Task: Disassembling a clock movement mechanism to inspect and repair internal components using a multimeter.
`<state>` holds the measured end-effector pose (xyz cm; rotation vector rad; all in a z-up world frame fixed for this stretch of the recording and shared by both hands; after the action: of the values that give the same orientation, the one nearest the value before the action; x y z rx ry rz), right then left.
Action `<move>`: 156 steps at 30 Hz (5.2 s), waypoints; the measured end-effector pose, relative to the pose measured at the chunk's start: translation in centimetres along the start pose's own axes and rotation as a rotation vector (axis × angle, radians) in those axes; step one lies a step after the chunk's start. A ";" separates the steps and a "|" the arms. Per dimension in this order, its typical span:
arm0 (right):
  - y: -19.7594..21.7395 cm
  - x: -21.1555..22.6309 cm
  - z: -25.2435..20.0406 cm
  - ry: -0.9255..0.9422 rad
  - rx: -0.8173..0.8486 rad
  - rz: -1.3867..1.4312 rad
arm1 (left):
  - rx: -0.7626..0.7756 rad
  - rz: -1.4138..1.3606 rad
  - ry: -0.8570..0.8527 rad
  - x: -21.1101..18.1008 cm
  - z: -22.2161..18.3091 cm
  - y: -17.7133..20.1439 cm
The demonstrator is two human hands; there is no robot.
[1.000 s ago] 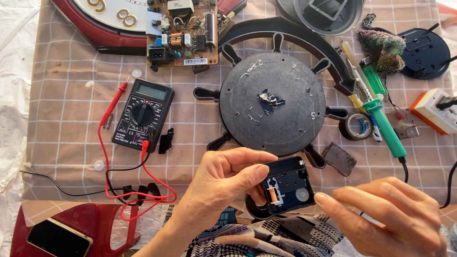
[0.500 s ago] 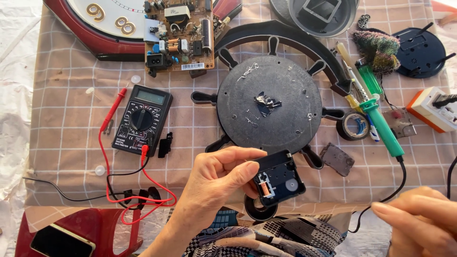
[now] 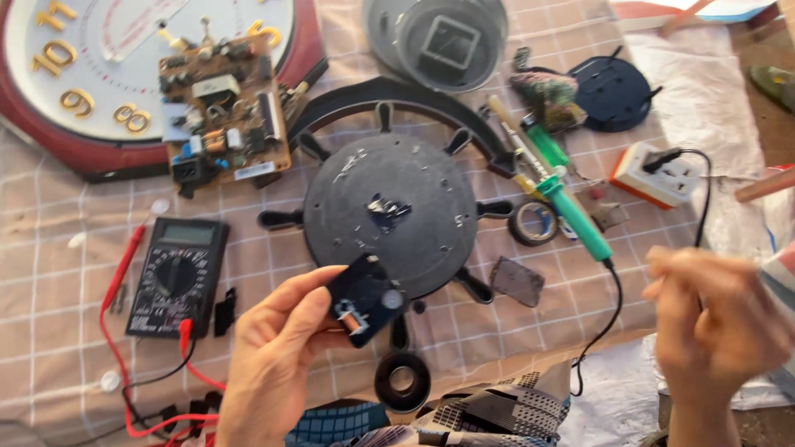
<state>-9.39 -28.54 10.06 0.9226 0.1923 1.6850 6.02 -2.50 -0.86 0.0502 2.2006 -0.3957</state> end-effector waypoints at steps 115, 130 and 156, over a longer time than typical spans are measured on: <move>-9.1 5.5 -3.4 -0.533 0.424 0.534 | 0.192 0.153 -0.501 -1.1 -4.7 -3.2; -9.0 5.4 -3.6 -0.561 0.402 0.522 | 0.173 0.208 -0.553 -1.3 -5.0 -3.2; -10.5 4.3 -5.4 -0.728 0.442 0.801 | 0.220 0.053 -0.289 0.8 -3.6 -3.0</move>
<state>-5.22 -19.37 2.51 2.0803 -0.3624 1.9019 2.28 -4.32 1.37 0.1606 1.8607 -0.5769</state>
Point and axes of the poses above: each hand's wrist, its own z-axis towards the middle knuckle, its own y-axis out of the back of the hand, x = y × z, the point moved 8 cm from there along z, towards the middle knuckle, and after that the axes turned 4 degrees about z, right-handed, at the moved point
